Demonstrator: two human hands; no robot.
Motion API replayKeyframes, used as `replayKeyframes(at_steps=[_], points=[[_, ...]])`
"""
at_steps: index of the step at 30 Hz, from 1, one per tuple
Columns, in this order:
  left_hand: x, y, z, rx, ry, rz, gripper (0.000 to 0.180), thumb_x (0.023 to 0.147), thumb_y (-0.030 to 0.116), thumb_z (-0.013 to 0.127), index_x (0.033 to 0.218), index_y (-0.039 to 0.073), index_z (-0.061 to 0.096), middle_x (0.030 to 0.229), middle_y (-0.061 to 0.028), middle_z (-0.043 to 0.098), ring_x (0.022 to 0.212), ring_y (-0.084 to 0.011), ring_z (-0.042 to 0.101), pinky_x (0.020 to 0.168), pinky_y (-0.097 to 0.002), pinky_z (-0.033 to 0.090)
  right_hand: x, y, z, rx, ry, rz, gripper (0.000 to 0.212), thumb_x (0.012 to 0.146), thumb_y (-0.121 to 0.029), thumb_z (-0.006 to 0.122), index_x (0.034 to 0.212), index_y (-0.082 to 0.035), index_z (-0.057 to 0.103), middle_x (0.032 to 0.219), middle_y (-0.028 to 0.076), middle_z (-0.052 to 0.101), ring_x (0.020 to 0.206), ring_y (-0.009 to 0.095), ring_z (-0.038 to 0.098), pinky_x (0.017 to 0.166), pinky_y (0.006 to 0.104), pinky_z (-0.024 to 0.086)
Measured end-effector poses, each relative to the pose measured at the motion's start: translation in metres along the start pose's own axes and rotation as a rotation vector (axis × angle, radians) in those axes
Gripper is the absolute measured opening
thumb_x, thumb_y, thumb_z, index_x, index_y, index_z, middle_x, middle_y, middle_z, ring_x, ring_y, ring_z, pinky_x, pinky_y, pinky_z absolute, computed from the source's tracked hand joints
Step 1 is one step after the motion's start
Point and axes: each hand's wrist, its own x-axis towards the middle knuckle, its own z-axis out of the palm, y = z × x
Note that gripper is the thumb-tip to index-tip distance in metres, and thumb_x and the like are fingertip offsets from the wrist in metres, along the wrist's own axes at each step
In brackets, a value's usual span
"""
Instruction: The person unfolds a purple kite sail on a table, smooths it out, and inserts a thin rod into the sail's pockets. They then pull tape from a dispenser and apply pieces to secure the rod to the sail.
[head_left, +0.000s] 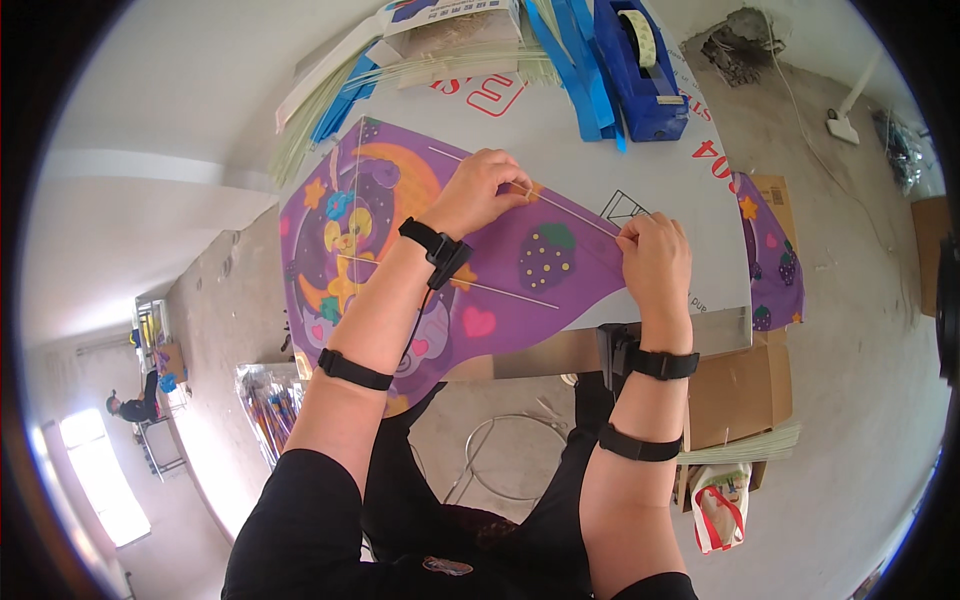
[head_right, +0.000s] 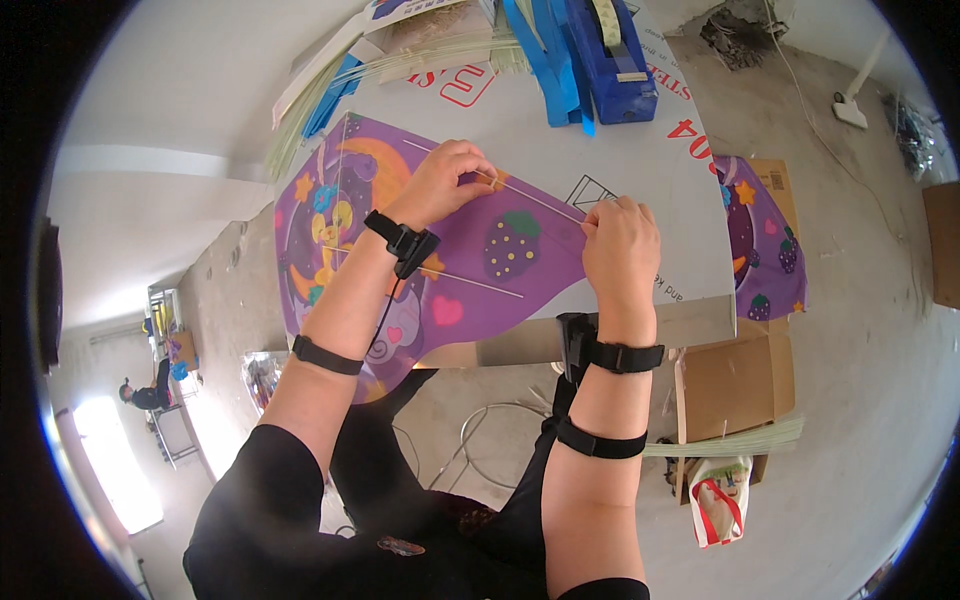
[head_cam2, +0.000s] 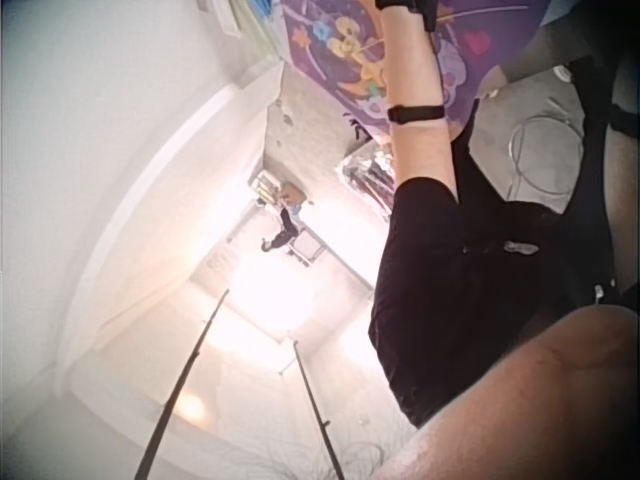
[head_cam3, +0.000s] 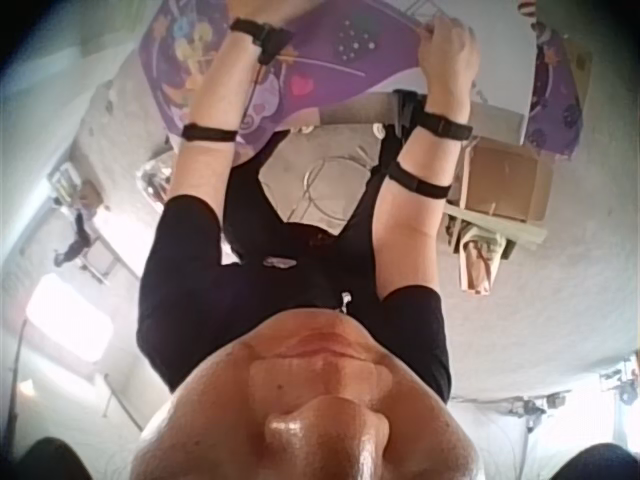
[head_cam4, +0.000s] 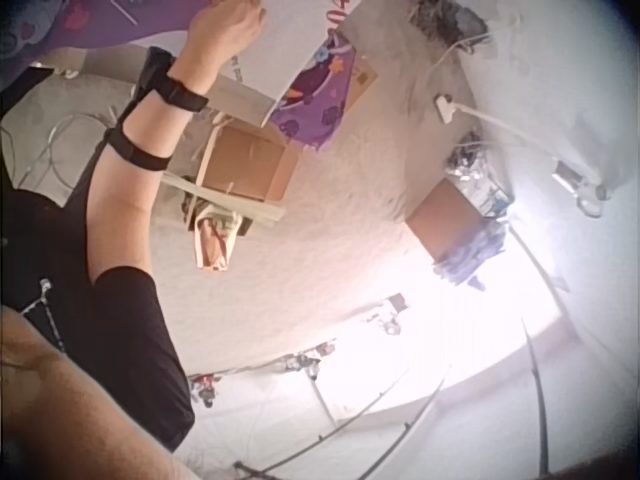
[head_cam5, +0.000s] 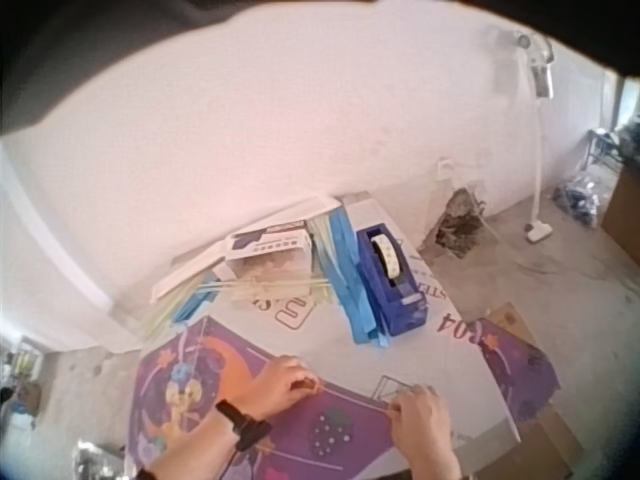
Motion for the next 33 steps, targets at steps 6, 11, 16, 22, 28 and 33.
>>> replayKeyframes(at_steps=[6, 11, 16, 22, 28, 33], points=[[0.002, 0.0, 0.006, -0.023, 0.028, 0.027, 0.014, 0.07, 0.013, 0.075, 0.082, 0.011, 0.068, 0.084, -0.0029, 0.062, 0.083, -0.0251, 0.057, 0.076, -0.036, 0.047, -0.001, 0.002, -0.002, -0.025, -0.025, 0.02, 0.004, 0.072, -0.007, 0.069, 0.072, -0.006, 0.065, 0.078, 0.009, 0.06, 0.081, 0.03, 0.057, 0.072, 0.0393, 0.047], [0.002, -0.001, 0.002, 0.014, 0.032, 0.041, 0.012, 0.073, 0.015, 0.073, 0.083, 0.011, 0.067, 0.085, -0.0043, 0.062, 0.085, -0.0254, 0.057, 0.076, -0.0361, 0.047, 0.005, 0.003, -0.005, -0.001, -0.028, 0.091, 0.007, 0.074, -0.008, 0.068, 0.079, -0.006, 0.064, 0.081, 0.01, 0.061, 0.082, 0.032, 0.058, 0.071, 0.0386, 0.047], [-0.001, 0.001, -0.001, -0.021, -0.041, -0.055, 0.016, 0.074, 0.011, 0.072, 0.088, 0.008, 0.066, 0.091, -0.0049, 0.059, 0.092, -0.024, 0.055, 0.081, -0.0333, 0.045, 0.013, 0.017, -0.022, 0.674, 0.58, 0.504, 0.006, 0.087, -0.006, 0.06, 0.092, -0.003, 0.061, 0.081, 0.003, 0.059, 0.07, 0.014, 0.055, 0.063, 0.0278, 0.045], [0.0, 0.002, 0.003, -0.087, 0.022, -0.035, 0.016, 0.072, 0.011, 0.073, 0.086, 0.008, 0.067, 0.088, -0.0056, 0.061, 0.086, -0.0253, 0.056, 0.077, -0.0346, 0.046, 0.011, 0.02, -0.029, 0.861, 0.688, 0.549, 0.009, 0.088, -0.005, 0.059, 0.096, -0.002, 0.06, 0.082, 0.0, 0.055, 0.071, 0.007, 0.05, 0.061, 0.0212, 0.042], [0.001, 0.0, 0.001, -0.082, 0.002, -0.036, 0.016, 0.072, 0.01, 0.074, 0.086, 0.008, 0.067, 0.088, -0.006, 0.061, 0.085, -0.0257, 0.056, 0.077, -0.0344, 0.046, 0.012, 0.017, -0.029, 0.905, 0.672, 0.56, 0.011, 0.086, -0.003, 0.06, 0.097, -0.002, 0.059, 0.082, 0.0, 0.054, 0.07, 0.007, 0.05, 0.061, 0.021, 0.043], [0.0, 0.0, -0.001, -0.078, -0.054, -0.057, 0.018, 0.073, 0.011, 0.073, 0.089, 0.009, 0.066, 0.09, -0.0043, 0.058, 0.091, -0.0221, 0.055, 0.08, -0.0313, 0.044, 0.012, 0.02, -0.026, 0.882, 0.652, 0.564, 0.012, 0.086, -0.002, 0.06, 0.097, -0.002, 0.059, 0.083, 0.0, 0.054, 0.07, 0.007, 0.05, 0.061, 0.0213, 0.044]])
